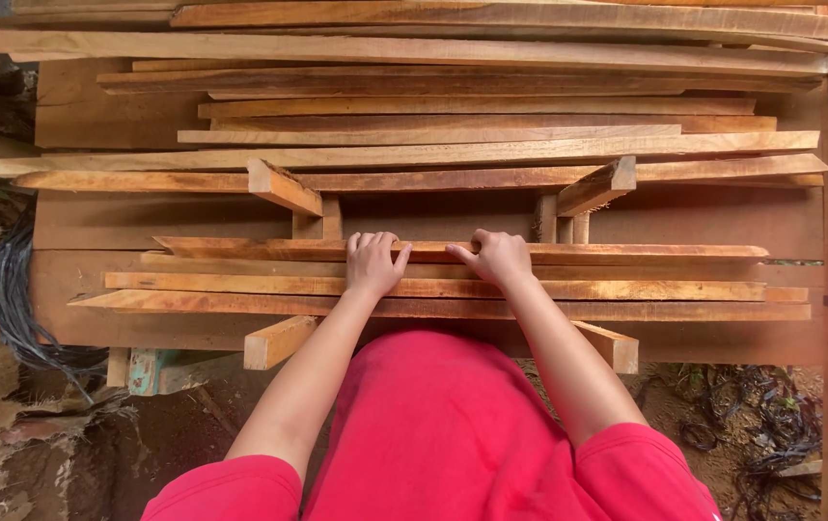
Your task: Sorting and organizing wooden planks on a workbench.
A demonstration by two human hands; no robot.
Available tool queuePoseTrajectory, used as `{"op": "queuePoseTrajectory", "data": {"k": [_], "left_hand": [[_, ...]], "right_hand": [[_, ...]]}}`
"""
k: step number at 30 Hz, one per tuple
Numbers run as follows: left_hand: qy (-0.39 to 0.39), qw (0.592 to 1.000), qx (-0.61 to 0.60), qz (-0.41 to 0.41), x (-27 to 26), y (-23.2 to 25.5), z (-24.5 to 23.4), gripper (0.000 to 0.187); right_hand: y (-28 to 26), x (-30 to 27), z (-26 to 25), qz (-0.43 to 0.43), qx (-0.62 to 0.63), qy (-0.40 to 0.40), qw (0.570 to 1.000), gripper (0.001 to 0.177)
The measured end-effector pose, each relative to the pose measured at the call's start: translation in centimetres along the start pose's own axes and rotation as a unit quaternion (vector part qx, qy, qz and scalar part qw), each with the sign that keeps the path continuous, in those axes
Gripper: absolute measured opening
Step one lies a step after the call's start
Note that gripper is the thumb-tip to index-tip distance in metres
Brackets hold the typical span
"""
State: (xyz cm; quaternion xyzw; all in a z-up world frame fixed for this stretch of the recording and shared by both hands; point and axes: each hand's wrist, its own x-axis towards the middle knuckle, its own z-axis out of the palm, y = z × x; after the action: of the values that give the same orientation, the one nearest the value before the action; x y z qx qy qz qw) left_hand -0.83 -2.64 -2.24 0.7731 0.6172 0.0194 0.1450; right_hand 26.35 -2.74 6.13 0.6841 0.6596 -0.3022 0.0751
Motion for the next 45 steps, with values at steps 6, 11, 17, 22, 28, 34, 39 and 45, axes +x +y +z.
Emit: {"op": "queuePoseTrajectory", "data": {"k": [6,11,17,22,28,34,39,45], "left_hand": [[-0.021,0.999,-0.035,0.018,-1.5,-0.1,-0.5,0.041],[-0.092,0.993,-0.067,-0.009,-1.3,0.6,-4.2,0.045],[-0.208,0.978,-0.024,-0.011,-1.2,1.5,-6.7,0.061],[-0.171,0.985,0.013,0.01,-0.8,1.4,-6.3,0.051],[-0.267,0.963,-0.031,-0.019,0.2,2.1,-8.4,0.066],[-0.345,0.938,0.032,-0.013,2.1,2.9,-8.7,0.089],[-0.4,0.916,0.033,-0.016,3.6,2.7,-8.0,0.1],[-0.419,0.908,0.032,-0.012,4.0,3.1,-8.8,0.096]], "right_hand": [[1.3,0.5,2.5,-0.014,0.006,0.024,1.0,0.066],[2.0,-0.9,4.4,-0.07,0.031,0.107,0.991,0.056],[2.3,-2.1,5.5,-0.17,0.011,0.214,0.962,0.048],[2.3,-1.1,5.4,-0.157,-0.017,0.174,0.972,0.047],[1.6,-1.3,5.0,-0.171,-0.022,0.134,0.976,0.043],[1.3,-0.7,4.3,-0.133,-0.005,0.07,0.989,0.046],[0.7,-0.7,4.2,-0.119,-0.001,0.031,0.992,0.039],[0.4,-1.7,3.4,-0.139,0.054,0.063,0.987,0.047]]}}
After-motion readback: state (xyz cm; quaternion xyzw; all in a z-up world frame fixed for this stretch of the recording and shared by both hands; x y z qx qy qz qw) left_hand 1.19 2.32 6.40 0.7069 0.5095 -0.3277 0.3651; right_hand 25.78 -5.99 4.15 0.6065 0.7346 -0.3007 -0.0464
